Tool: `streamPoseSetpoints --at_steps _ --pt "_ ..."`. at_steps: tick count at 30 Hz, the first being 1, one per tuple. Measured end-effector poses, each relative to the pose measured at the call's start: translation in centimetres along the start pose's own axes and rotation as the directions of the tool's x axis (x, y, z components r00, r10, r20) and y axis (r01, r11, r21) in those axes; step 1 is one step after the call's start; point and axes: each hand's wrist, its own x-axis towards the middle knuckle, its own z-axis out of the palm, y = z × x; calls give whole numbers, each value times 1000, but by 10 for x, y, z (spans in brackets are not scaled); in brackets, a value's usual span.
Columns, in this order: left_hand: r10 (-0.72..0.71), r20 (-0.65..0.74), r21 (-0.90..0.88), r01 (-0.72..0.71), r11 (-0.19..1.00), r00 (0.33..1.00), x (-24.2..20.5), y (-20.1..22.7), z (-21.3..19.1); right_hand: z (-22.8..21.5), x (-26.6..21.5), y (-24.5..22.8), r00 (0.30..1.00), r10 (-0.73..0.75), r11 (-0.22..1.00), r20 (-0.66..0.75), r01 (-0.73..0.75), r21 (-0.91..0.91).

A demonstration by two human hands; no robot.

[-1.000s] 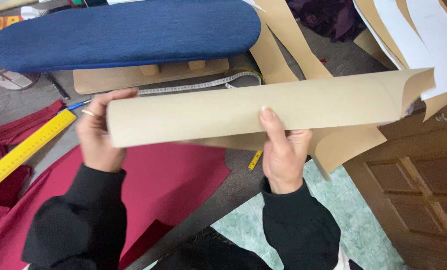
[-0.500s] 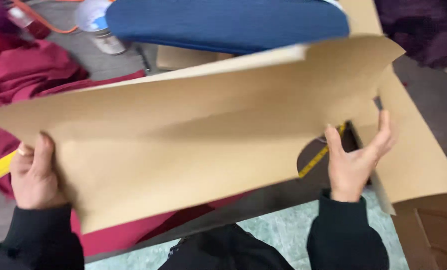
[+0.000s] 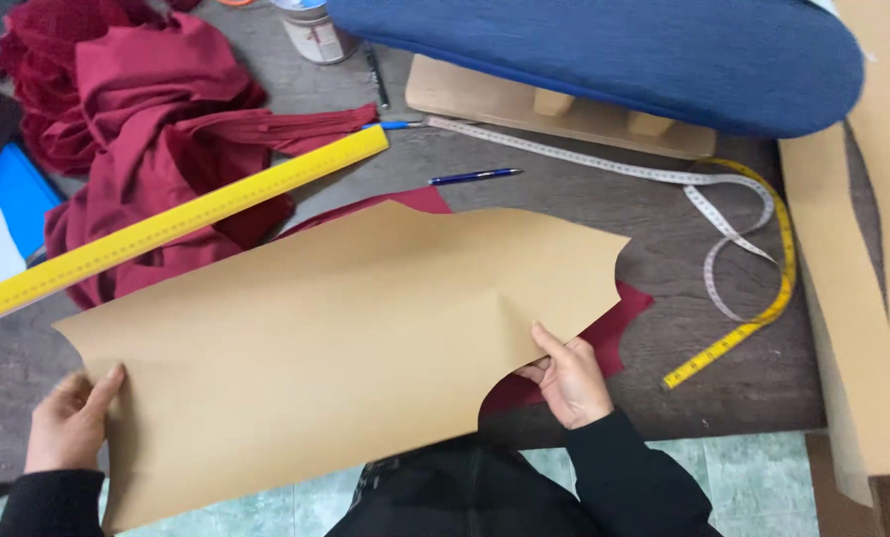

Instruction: The person measures a piece of red fabric using a yellow ruler and a flexible measuring tape, marking measurements with a blue pen. They then place a large piece of brown paper over the fabric to align it with the marked lines.

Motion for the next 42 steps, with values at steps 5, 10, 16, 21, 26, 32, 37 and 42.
streamPoseSetpoints --at_steps 5,10,16,21,26,32,37,42 --pt "532 -8 767 -336 546 846 -22 93 -14 10 14 7 997 74 997 -27 -74 -15" --pt "724 278 908 -419 17 631 -58 229 17 8 25 26 996 80 997 -36 -80 6" --pt "788 434 510 -840 183 436 -23 262 130 13 19 28 969 246 968 12 -246 53" --pt "655 500 423 -819 387 567 5 249 207 -11 23 40 950 311 944 -39 -303 132" --pt "663 534 433 -843 319 525 27 270 252 -4 -3 15 889 459 887 -2 -457 68" --pt "687 632 242 -933 266 360 50 268 282 -48 0 6 961 206 978 -183 -210 -1" --pt "583 704 201 -900 386 407 59 279 285 -52 -6 -17 951 -44 990 -305 1 -139" --pt "495 719 318 -864 389 488 72 266 307 -54 -3 -10 930 -169 947 -326 61 -316"
